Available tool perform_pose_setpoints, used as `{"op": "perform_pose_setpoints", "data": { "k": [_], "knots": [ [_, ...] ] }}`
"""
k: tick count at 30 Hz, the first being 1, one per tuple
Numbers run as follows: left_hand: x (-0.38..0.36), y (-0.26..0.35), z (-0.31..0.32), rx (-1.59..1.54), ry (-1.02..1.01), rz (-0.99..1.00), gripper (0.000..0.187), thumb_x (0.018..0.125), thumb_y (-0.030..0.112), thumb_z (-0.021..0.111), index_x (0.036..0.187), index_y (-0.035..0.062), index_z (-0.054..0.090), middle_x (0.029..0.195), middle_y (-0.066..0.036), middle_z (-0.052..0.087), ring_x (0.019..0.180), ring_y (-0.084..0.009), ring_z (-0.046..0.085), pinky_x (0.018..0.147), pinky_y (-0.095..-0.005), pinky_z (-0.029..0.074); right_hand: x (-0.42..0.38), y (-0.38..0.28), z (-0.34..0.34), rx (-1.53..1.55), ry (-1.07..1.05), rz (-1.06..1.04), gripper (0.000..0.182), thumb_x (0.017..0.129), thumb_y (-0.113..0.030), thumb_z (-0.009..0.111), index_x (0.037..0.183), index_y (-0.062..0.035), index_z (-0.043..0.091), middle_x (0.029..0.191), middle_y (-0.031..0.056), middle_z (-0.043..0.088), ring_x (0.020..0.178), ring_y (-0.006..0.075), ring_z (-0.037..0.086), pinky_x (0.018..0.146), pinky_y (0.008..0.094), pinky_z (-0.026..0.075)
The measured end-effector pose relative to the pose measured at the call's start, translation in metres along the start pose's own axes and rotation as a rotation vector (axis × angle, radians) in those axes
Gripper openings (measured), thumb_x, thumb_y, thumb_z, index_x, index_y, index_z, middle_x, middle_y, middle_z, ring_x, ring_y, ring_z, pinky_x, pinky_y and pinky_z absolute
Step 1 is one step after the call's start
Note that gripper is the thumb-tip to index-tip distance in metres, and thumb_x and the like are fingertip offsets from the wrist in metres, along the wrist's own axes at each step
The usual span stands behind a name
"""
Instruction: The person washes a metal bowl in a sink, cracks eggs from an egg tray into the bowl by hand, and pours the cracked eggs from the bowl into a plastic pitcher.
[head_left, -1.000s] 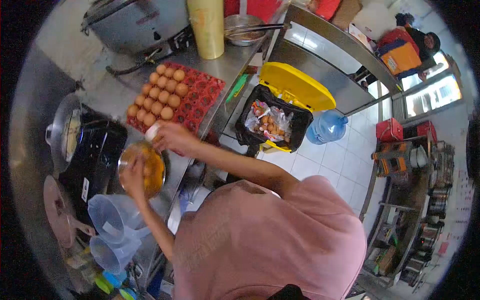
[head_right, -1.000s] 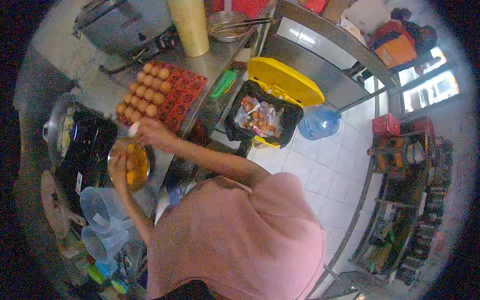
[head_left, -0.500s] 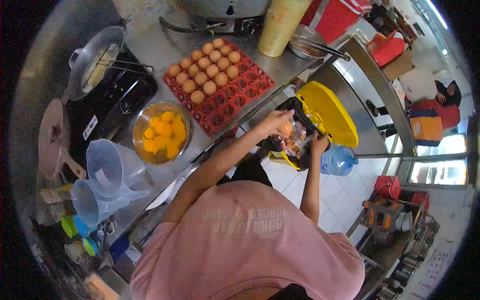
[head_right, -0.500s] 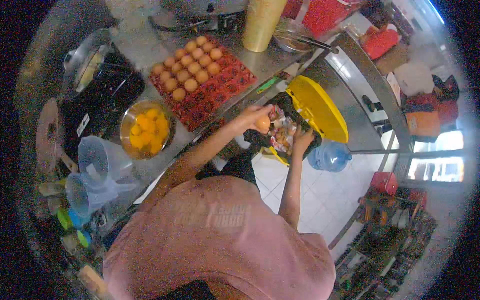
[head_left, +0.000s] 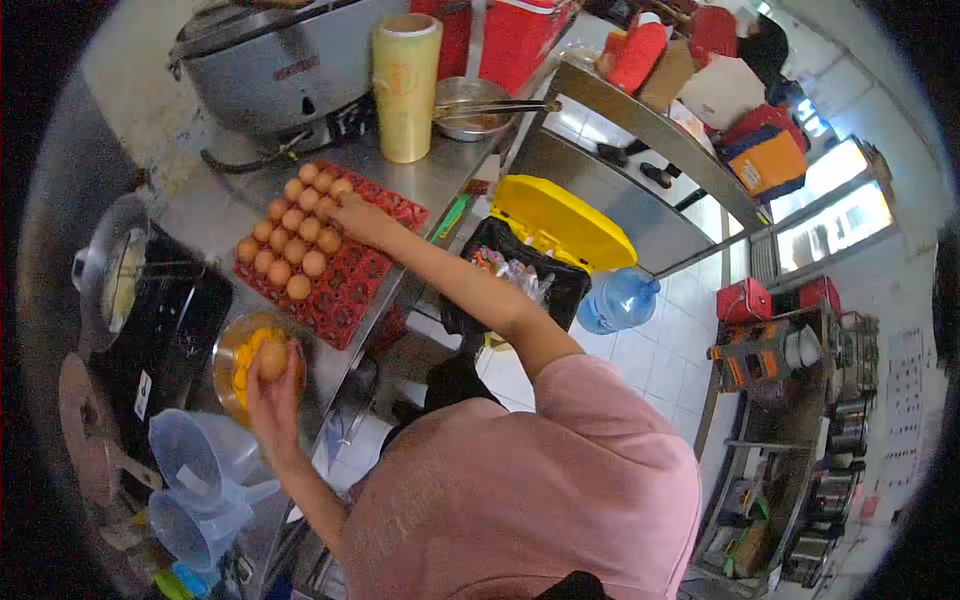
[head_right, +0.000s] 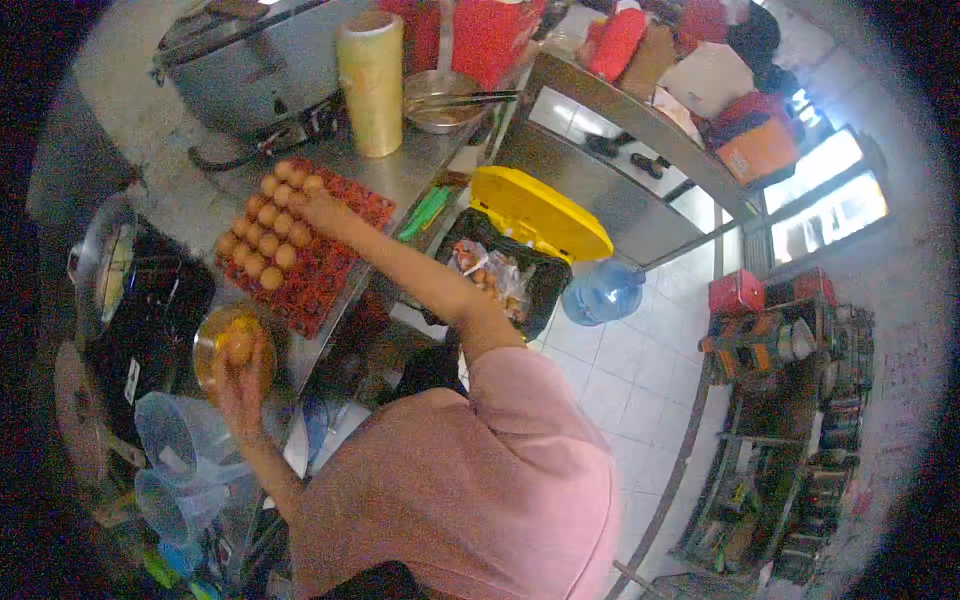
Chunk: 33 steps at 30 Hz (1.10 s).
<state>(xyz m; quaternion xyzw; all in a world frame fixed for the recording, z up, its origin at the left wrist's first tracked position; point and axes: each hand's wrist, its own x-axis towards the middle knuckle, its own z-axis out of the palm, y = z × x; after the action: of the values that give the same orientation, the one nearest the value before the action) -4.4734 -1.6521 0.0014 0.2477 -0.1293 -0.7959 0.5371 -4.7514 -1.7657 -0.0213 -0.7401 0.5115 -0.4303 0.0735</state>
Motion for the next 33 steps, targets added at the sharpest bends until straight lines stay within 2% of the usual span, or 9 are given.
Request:
{"op": "perform_pose_setpoints", "data": {
  "k": [4,9,12,16,22,25,28,31,33],
  "knots": [
    [-0.013,0.026,-0.028,-0.036,0.135,0.140,0.040,0.087,0.011,0.042,0.120,-0.0088,0.030,0.122,-0.022,0.036,0.114,-0.0343,0.036,0.100,-0.0432,0.030,0.009,0.000,-0.008,0.149,-0.314,0.329,0.048,0.085,-0.043,0.038,0.122,-0.0122,0.041,0.127,0.0122,0.036,0.116,0.0255,0.036,0.097,0.0330,0.027],
    [-0.025,0.034,-0.039,0.024,0.101,0.239,0.041,0.086,0.012,0.043,0.120,-0.0080,0.030,0.121,-0.024,0.036,0.113,-0.0353,0.037,0.097,-0.0439,0.033,0.003,0.036,-0.002,0.069,-0.036,-0.025,0.044,0.072,-0.024,0.060,0.109,-0.0024,0.048,0.102,0.0136,0.054,0.092,0.0255,0.053,0.079,0.0318,0.042],
    [-0.014,0.036,-0.044,0.045,0.106,0.148,0.046,0.084,0.023,0.046,0.118,-0.0054,0.033,0.116,-0.026,0.039,0.111,-0.0370,0.038,0.095,-0.0440,0.035,-0.007,-0.004,-0.002,1.037,-0.182,0.523,0.037,0.082,-0.008,0.046,0.118,-0.0011,0.038,0.110,0.0134,0.048,0.105,0.0211,0.047,0.090,0.0326,0.040],
    [0.004,0.030,-0.057,0.067,0.058,0.141,0.041,0.086,0.027,0.042,0.119,0.0020,0.036,0.111,-0.023,0.045,0.106,-0.0368,0.044,0.093,-0.0440,0.036,-0.031,-0.078,0.053,1.560,-0.323,0.602,0.044,0.083,-0.009,0.046,0.122,-0.0011,0.030,0.118,0.0133,0.041,0.111,0.0235,0.042,0.094,0.0340,0.035],
    [0.017,0.024,-0.047,0.080,0.197,0.238,0.036,0.088,0.028,0.039,0.114,0.0028,0.042,0.101,-0.016,0.053,0.087,-0.0274,0.055,0.079,-0.0371,0.046,-0.051,-0.158,0.111,0.312,-0.163,-0.059,0.049,0.081,-0.017,0.052,0.122,0.0003,0.033,0.121,0.0153,0.038,0.114,0.0282,0.036,0.095,0.0351,0.030],
    [0.028,0.019,-0.061,-0.051,0.252,0.244,0.033,0.088,0.027,0.038,0.107,0.0032,0.048,0.094,-0.009,0.057,0.078,-0.0192,0.057,0.069,-0.0319,0.049,-0.056,-0.176,0.108,0.365,-0.106,0.055,0.048,0.081,-0.018,0.054,0.122,-0.0016,0.035,0.122,0.0172,0.036,0.114,0.0303,0.035,0.095,0.0372,0.029],
    [0.026,0.030,-0.102,-0.245,-0.369,0.055,0.033,0.088,0.028,0.037,0.107,0.0028,0.047,0.097,-0.009,0.056,0.079,-0.0195,0.057,0.071,-0.0325,0.049,-0.057,-0.171,0.122,0.238,-0.149,-0.009,0.049,0.081,-0.017,0.054,0.123,-0.0021,0.034,0.124,0.0171,0.035,0.114,0.0289,0.035,0.094,0.0374,0.030],
    [0.019,0.024,-0.064,0.108,0.321,0.208,0.035,0.088,0.029,0.037,0.109,0.0030,0.046,0.100,-0.009,0.054,0.082,-0.0200,0.056,0.071,-0.0334,0.049,-0.064,-0.157,0.135,0.359,-0.137,0.032,0.051,0.081,-0.015,0.054,0.124,-0.0016,0.032,0.124,0.0154,0.036,0.113,0.0266,0.037,0.093,0.0367,0.033],
    [0.013,0.028,-0.045,0.033,0.270,0.240,0.036,0.088,0.030,0.036,0.111,0.0030,0.044,0.102,-0.009,0.053,0.085,-0.0201,0.056,0.072,-0.0335,0.049,-0.057,-0.154,0.136,0.604,-0.109,0.123,0.049,0.081,-0.015,0.053,0.124,-0.0009,0.032,0.123,0.0139,0.038,0.112,0.0251,0.040,0.093,0.0355,0.034]
  ]
}}
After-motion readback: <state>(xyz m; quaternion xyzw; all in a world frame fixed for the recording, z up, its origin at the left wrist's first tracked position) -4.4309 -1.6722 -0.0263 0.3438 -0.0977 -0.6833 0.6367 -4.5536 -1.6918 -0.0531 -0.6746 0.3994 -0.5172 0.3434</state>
